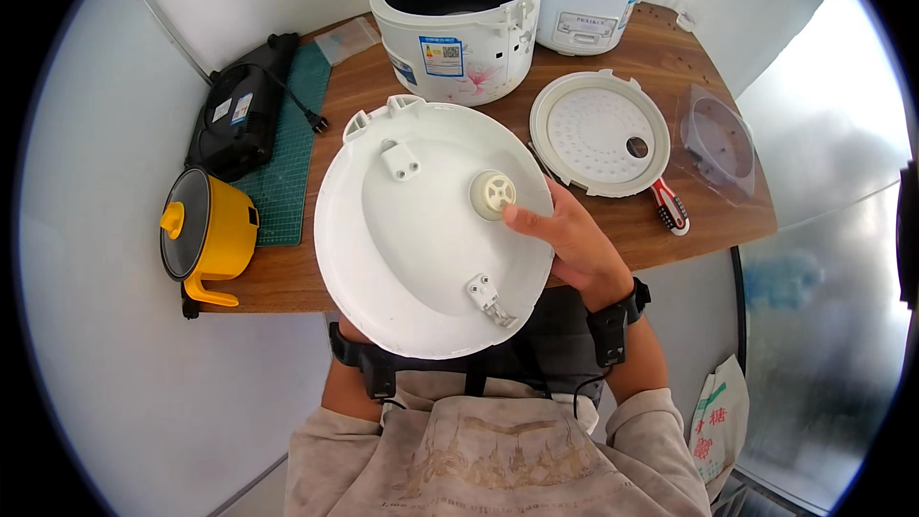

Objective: The person assembles a white rice cooker by inserting a small plastic component into the lid and securing it with a screwdriver. They then place the lid on the cooker body and tighten the screws. Finally, they move a yellow pot and a black appliance on the table.

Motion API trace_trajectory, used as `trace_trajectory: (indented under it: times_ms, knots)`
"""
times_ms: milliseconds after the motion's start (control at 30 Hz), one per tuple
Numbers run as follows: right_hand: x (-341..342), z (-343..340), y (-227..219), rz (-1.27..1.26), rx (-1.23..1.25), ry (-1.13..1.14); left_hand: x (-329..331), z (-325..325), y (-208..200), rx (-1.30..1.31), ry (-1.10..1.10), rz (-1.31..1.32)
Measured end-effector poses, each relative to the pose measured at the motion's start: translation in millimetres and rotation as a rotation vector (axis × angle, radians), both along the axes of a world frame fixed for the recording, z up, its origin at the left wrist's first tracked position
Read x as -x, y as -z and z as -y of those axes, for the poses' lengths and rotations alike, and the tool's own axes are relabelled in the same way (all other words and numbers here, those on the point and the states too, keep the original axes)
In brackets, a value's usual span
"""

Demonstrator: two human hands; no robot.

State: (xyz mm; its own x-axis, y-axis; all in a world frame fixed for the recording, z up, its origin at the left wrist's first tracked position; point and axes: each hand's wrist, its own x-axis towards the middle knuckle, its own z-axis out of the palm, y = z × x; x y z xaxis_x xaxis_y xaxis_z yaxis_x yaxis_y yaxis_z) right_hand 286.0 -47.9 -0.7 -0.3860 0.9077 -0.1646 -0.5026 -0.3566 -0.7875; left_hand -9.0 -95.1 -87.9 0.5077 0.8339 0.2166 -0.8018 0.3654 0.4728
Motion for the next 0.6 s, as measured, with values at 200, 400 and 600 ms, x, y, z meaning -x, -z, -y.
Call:
trace_trajectory:
  times_ms: [200, 400, 600]
  knots:
    - [0.5, 3.2, -4.1, -0.020, 0.050, -0.022, 0.4, -0.1, 3.0, 0.012, -0.002, -0.026]
    - [6.6, 1.8, -10.1, -0.063, 0.129, 0.024, -0.5, 0.0, 2.6, 0.021, -0.002, -0.035]
    - [12.2, 3.6, -2.1, -0.119, 0.106, 0.062, -2.5, 0.9, 1.7, 0.028, 0.002, -0.044]
